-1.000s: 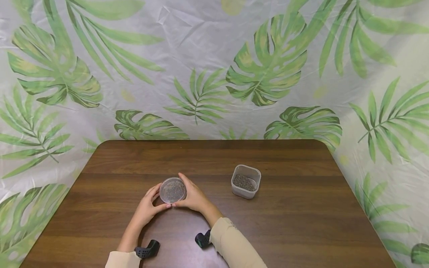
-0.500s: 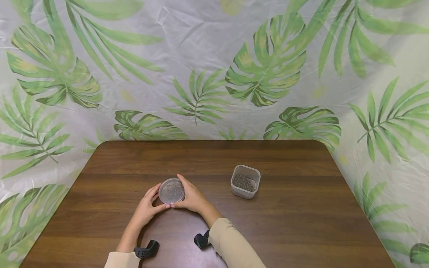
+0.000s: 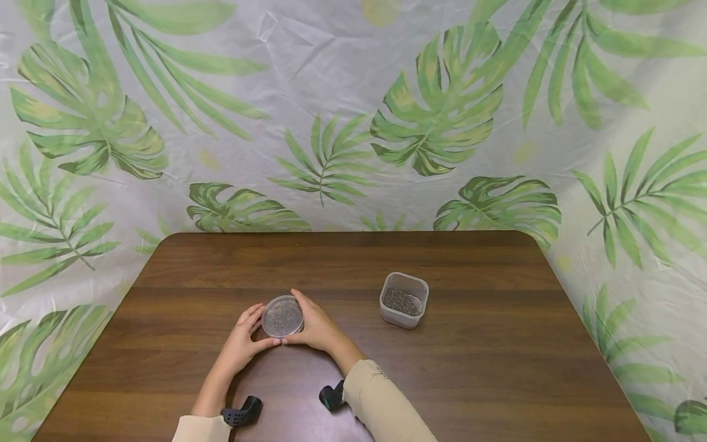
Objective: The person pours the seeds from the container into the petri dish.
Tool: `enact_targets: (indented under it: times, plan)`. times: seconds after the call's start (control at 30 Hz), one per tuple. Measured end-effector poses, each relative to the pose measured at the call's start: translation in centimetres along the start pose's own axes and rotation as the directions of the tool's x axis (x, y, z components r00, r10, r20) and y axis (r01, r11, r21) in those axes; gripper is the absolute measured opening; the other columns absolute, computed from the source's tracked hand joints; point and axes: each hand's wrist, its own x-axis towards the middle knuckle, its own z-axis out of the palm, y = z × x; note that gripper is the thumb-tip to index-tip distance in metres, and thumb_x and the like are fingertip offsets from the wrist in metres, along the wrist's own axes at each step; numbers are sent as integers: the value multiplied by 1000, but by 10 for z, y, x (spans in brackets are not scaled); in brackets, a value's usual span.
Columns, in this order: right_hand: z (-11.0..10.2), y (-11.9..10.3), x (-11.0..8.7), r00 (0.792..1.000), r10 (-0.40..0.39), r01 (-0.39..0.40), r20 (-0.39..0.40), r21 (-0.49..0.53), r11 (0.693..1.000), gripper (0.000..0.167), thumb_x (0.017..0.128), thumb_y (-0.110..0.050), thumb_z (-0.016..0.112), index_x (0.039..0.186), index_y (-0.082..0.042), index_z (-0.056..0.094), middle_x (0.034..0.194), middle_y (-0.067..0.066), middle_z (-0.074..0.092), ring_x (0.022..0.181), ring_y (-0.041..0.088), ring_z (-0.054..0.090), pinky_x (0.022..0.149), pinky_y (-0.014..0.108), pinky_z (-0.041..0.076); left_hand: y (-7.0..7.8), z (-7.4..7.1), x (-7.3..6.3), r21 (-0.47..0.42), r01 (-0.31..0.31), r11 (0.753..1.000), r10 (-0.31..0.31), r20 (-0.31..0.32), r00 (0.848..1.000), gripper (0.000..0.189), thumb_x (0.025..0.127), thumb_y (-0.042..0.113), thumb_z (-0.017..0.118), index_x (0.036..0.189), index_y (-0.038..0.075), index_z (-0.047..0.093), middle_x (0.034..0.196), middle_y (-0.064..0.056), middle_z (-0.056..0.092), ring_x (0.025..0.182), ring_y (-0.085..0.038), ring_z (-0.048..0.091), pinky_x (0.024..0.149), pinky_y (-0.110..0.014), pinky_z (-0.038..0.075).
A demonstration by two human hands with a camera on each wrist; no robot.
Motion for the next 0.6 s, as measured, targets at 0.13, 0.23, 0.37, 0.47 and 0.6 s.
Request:
enact_targets:
  times: [0.13, 0.23, 0.37, 0.47, 0.6]
  plan:
    - [-1, 0, 0, 1000, -2, 2, 1, 10, 1000, 102, 64, -34, 81, 143, -10, 22, 142, 8, 30, 126, 22, 32, 100, 42, 31, 0, 0, 1, 31, -18, 999, 18, 3, 1000, 86, 64, 14, 80, 131, -14, 33, 135, -25, 29, 113, -36, 46, 93, -34, 40]
    - [-3, -1, -1, 1000, -2, 2, 6, 23, 1000, 102, 64, -34, 81, 143, -10, 21, 143, 8, 29, 126, 22, 31, 101, 42, 30, -1, 1, 3, 43, -31, 999, 30, 8, 1000, 88, 65, 16, 80, 132, -14, 31, 135, -26, 28, 113, -36, 46, 93, -34, 40]
    - [-6, -3, -2, 1000, 1, -1, 7, 43, 999, 101, 65, -34, 80, 143, -10, 21, 142, 9, 28, 126, 23, 31, 101, 43, 30, 1, 0, 3, 13, -22, 1000, 21, 24, 999, 92, 65, 16, 80, 134, -14, 27, 137, -26, 24, 115, -38, 44, 94, -36, 38]
    - [-8, -4, -3, 1000, -3, 3, 3, 41, 999, 94, 71, -37, 75, 143, -10, 20, 143, 9, 28, 126, 24, 31, 101, 44, 30, 3, 0, 3, -5, 3, 1000, -2, 41, 999, 96, 65, 18, 80, 136, -13, 23, 139, -25, 20, 118, -37, 40, 95, -36, 37]
    - [-13, -5, -4, 1000, -17, 18, -21, 30, 999, 78, 85, -39, 60, 144, -10, 19, 145, 10, 24, 129, 25, 27, 102, 45, 28, 8, -2, 3, 36, 25, 999, -27, 52, 998, 96, 72, 27, 76, 138, -11, 17, 141, -25, 16, 120, -37, 37, 97, -39, 35]
